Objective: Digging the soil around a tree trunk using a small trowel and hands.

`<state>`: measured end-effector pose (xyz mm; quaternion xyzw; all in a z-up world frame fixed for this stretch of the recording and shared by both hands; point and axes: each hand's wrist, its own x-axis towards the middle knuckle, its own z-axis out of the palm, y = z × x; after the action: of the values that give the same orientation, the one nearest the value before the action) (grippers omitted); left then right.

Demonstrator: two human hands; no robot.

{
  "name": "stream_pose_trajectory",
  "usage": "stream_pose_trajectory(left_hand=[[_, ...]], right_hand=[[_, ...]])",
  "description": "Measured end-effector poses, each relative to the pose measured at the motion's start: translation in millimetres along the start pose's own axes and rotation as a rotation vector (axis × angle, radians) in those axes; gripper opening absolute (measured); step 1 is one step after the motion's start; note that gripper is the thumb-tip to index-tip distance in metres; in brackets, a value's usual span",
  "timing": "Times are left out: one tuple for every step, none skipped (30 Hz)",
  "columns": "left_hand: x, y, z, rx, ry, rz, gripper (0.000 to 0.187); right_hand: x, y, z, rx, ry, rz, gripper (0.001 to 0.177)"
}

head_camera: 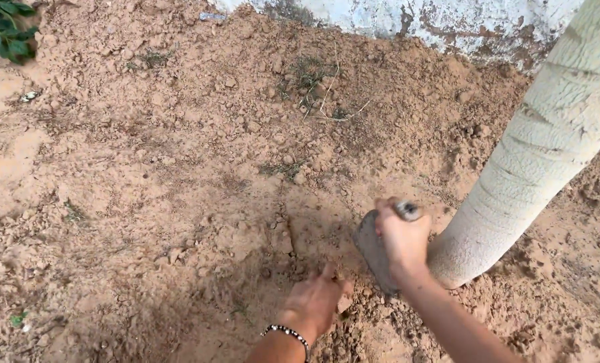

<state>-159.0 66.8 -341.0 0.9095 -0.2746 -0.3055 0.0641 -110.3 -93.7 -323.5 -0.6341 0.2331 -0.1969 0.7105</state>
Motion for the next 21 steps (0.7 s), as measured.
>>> stream_pose_trajectory(left_hand=[[5.4, -2.8, 7.2, -0.202, 0.064, -0.089, 0.05], [12.5, -6.6, 11.9, -0.402, 0.133, -0.179, 0.027], [13.5, -11.7, 9.2, -0.399, 0.135, -0.177, 0.027], [12.6, -15.0, 10.0, -0.411, 0.123, -0.183, 0.021], [11.8, -18.2, 10.6, -0.422, 0.111, -0.189, 0.019], [37.0, -36.4, 34.2, -0.422, 0.108, -0.187, 0.019], [62.3, -54.3, 57.6, -0.476, 0.236, -0.168, 0.018], [90.2, -72.2, 78.0, -0.528, 0.37, -0.143, 0.017], [84.1, -68.2, 67.6, -0.527, 0.374, -0.137, 0.017], [75.7, -63.6, 60.2, -0.677, 0.326, -0.2, 0.021], [67.2, -59.3, 53.0, -0.826, 0.276, -0.264, 0.034], [66.4, -57.4, 52.1, -0.826, 0.275, -0.265, 0.034], [65.8, -55.7, 51.2, -0.771, 0.274, -0.254, 0.063], [65.5, -53.1, 51.1, -0.715, 0.268, -0.241, 0.093], [65.0, -46.8, 52.5, -0.714, 0.264, -0.239, 0.093], [63.6, -42.5, 53.7, -0.644, 0.282, -0.153, 0.104], [62.3, -38.3, 54.8, -0.573, 0.301, -0.067, 0.117], [42.1, -24.0, 36.7, -0.572, 0.297, -0.067, 0.117], [22.3, -9.9, 18.3, -0.589, 0.174, -0.169, 0.107], [3.2, 3.1, -1.5, -0.603, 0.052, -0.271, 0.1], [3.5, 3.8, -5.0, -0.601, 0.052, -0.272, 0.1]], right_hand=[[-10.4, 1.8, 3.0, -0.063, -0.031, -0.062, 0.02], [-18.3, 2.4, 7.6, -0.123, -0.062, -0.13, 0.022], [-22.8, 0.0, 11.4, -0.12, -0.061, -0.133, 0.022], [-30.2, -1.1, 12.6, -0.18, -0.038, -0.175, 0.026], [-37.5, -2.4, 13.8, -0.24, -0.015, -0.218, 0.031], [-41.0, -5.5, 16.6, -0.241, -0.013, -0.217, 0.031], [-44.3, -8.9, 19.4, -0.198, 0.021, -0.177, 0.035], [-45.3, -13.8, 22.8, -0.153, 0.055, -0.145, 0.038], [-42.6, -14.0, 23.2, -0.153, 0.058, -0.151, 0.038], [-42.3, -12.9, 22.6, -0.187, 0.098, -0.178, 0.037], [-42.0, -11.7, 22.1, -0.222, 0.137, -0.205, 0.035], [-38.7, -17.7, 21.0, -0.223, 0.137, -0.204, 0.035], [-35.2, -23.5, 20.0, -0.101, 0.129, -0.121, 0.029], [-32.1, -29.0, 17.8, 0.021, 0.125, -0.037, 0.024], [-21.9, -32.3, 14.2, 0.019, 0.129, -0.035, 0.024], [-11.9, -35.1, 12.8, 0.067, 0.132, -0.126, 0.023], [-1.8, -37.8, 11.5, 0.115, 0.134, -0.217, 0.021], [5.4, -40.7, 11.4, 0.115, 0.137, -0.214, 0.021], [13.0, -43.6, 11.5, 0.203, 0.052, -0.231, 0.023], [21.7, -47.0, 13.2, 0.294, -0.036, -0.249, 0.025], [28.8, -49.3, 13.7, 0.296, -0.035, -0.249, 0.025]])
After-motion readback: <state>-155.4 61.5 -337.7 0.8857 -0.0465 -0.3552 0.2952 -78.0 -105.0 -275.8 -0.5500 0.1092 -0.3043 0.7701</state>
